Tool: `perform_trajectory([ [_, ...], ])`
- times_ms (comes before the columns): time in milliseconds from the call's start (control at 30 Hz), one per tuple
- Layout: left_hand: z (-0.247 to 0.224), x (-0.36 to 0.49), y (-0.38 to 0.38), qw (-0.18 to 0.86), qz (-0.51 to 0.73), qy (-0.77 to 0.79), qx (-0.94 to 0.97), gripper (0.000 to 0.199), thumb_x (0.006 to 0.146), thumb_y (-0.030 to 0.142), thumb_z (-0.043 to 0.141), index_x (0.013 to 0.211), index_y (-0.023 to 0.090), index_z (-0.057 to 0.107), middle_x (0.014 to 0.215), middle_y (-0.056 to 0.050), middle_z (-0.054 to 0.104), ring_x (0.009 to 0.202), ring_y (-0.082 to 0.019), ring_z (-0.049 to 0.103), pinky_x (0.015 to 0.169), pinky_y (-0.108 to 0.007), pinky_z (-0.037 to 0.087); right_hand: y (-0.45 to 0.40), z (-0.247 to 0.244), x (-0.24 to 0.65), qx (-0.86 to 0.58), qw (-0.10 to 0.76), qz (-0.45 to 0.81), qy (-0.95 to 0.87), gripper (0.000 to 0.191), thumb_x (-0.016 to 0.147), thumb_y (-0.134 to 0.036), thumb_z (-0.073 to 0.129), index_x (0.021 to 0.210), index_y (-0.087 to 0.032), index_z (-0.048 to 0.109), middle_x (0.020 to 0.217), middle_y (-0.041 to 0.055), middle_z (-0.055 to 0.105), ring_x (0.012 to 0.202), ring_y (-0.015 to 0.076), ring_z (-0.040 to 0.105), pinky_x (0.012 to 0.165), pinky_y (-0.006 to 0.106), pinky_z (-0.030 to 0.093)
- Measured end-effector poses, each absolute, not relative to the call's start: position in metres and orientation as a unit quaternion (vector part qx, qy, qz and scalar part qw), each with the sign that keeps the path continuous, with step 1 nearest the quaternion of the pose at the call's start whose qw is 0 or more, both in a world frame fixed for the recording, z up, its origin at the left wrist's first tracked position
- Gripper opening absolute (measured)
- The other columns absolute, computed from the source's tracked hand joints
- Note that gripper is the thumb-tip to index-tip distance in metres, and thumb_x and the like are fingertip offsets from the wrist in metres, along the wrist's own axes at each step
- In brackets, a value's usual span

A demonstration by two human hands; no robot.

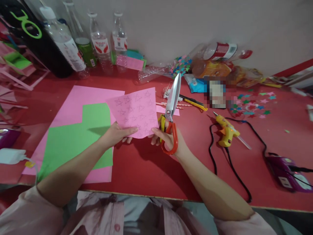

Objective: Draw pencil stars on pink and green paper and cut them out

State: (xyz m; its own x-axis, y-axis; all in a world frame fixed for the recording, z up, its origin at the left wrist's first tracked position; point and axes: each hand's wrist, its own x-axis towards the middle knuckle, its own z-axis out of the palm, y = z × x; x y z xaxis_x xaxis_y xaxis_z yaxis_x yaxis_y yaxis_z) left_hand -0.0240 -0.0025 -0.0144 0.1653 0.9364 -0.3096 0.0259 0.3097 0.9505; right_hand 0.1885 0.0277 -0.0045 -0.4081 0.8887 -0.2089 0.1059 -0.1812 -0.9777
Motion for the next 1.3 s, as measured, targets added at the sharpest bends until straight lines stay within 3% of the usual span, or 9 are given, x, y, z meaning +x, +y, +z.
perform_trajectory([
  [133,-0.014,-0.028,0.002,0.564,0.490,0.528,0.404,0.030,0.073,0.031,0.071,0.050,0.016,0.057,0.038,0.003,0.051,0.029,-0.007,0.043,0.029,-0.018,0.033,0.030,0.004,0.196,-0.484,0.263,0.591,-0.590,0.046,0.077,-0.066,0.060,0.075,-0.021,0.047,0.055,-0.0047,0.054,0.041,0.0081,0.048,0.041,0.023,0.039],
  [300,-0.006,-0.042,0.014,0.466,0.661,0.497,0.315,0.025,0.067,0.020,0.073,0.052,0.018,0.053,0.042,0.007,0.045,0.030,-0.005,0.040,0.027,-0.017,0.028,0.033,0.011,0.204,-0.475,0.166,0.532,-0.680,0.046,0.074,-0.064,0.063,0.078,-0.021,0.047,0.066,-0.0046,0.049,0.057,0.0103,0.048,0.053,0.025,0.041],
  [433,0.005,-0.046,0.018,0.437,0.703,0.488,0.276,0.010,0.066,0.013,0.070,0.065,0.018,0.062,0.056,0.006,0.054,0.036,-0.004,0.042,0.028,-0.016,0.031,0.031,0.014,0.202,-0.482,0.093,0.522,-0.698,0.047,0.073,-0.065,0.065,0.075,-0.021,0.047,0.062,-0.0047,0.048,0.054,0.0106,0.046,0.051,0.025,0.036],
  [633,0.005,-0.038,0.014,0.437,0.697,0.486,0.296,0.017,0.064,0.014,0.074,0.064,0.018,0.057,0.050,0.008,0.049,0.030,-0.004,0.040,0.027,-0.017,0.030,0.029,0.015,0.199,-0.475,0.033,0.561,-0.678,0.050,0.072,-0.068,0.065,0.073,-0.020,0.048,0.051,-0.0048,0.051,0.044,0.0098,0.048,0.046,0.023,0.037],
  [1000,0.002,-0.035,0.009,0.427,0.639,0.537,0.346,0.029,0.072,0.019,0.070,0.056,0.020,0.045,0.043,0.008,0.044,0.029,-0.005,0.043,0.029,-0.019,0.028,0.027,0.011,0.197,-0.451,0.061,0.603,-0.655,0.054,0.069,-0.071,0.067,0.069,-0.021,0.046,0.047,-0.0044,0.054,0.038,0.0090,0.049,0.042,0.022,0.040],
  [1300,0.001,-0.032,0.008,0.453,0.640,0.517,0.342,0.027,0.072,0.023,0.070,0.059,0.019,0.048,0.039,0.008,0.043,0.030,-0.008,0.046,0.030,-0.020,0.031,0.024,0.005,0.194,-0.447,0.072,0.626,-0.635,0.056,0.071,-0.075,0.059,0.069,-0.021,0.045,0.045,-0.0045,0.055,0.034,0.0088,0.049,0.037,0.020,0.039],
])
